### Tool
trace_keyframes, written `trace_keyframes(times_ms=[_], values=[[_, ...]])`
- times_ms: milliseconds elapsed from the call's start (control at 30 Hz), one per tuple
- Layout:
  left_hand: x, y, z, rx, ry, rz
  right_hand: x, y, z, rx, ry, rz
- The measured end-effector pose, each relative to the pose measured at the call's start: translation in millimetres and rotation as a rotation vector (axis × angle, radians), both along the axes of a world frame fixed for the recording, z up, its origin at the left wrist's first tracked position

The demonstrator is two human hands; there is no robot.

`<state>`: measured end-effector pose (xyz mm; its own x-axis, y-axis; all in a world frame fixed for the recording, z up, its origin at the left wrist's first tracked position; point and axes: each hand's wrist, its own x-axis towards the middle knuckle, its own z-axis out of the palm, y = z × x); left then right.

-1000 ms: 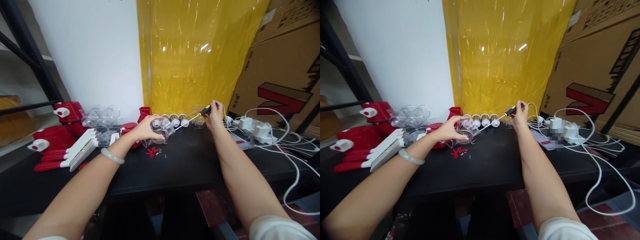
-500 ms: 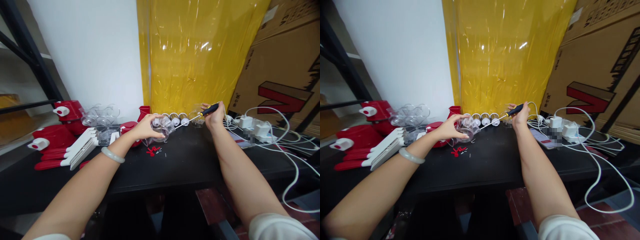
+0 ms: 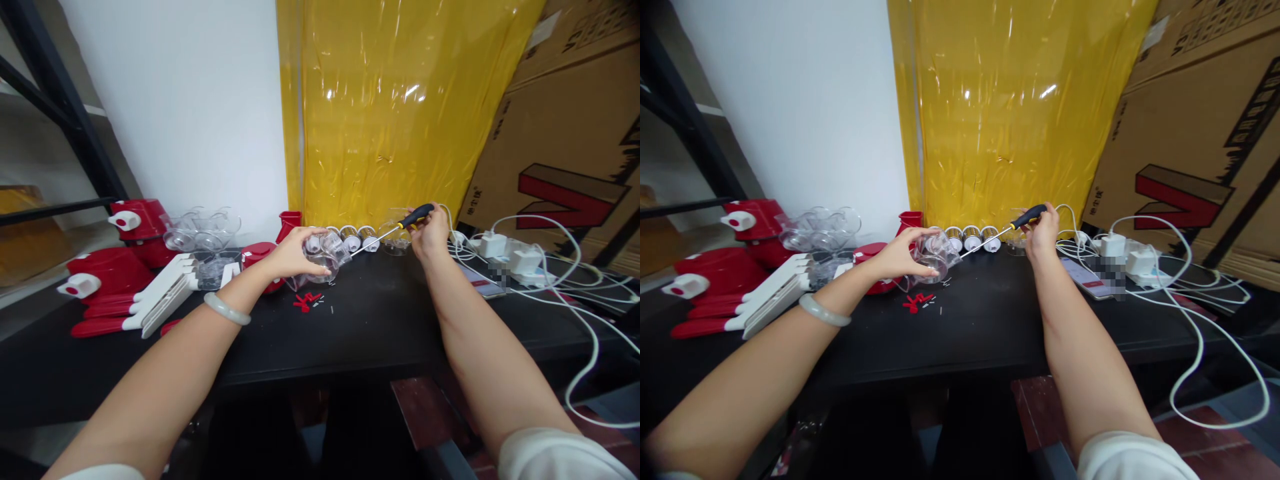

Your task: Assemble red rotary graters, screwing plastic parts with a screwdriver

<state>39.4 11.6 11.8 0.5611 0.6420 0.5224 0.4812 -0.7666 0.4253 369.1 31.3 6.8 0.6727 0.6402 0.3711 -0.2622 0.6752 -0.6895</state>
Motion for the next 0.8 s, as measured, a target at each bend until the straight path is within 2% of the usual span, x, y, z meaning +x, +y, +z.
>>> trace_keyframes(times_ms=[400,633,800], values=[[1.4,-2.8,1.2,0.013,-0.004,-0.007,-6.1,-1.2,-0.1,0.038,-0.057,-0.094],[1.2,-1.3,0.0,0.019,-0.001,-0.018,-2.5,-0.9,-0.3,0.033,0.034,0.055],[1.8,-2.9,0.4,0.010,0.003,-0.011,-3.7,1.2,-1.8,0.014,-0.011,0.006]])
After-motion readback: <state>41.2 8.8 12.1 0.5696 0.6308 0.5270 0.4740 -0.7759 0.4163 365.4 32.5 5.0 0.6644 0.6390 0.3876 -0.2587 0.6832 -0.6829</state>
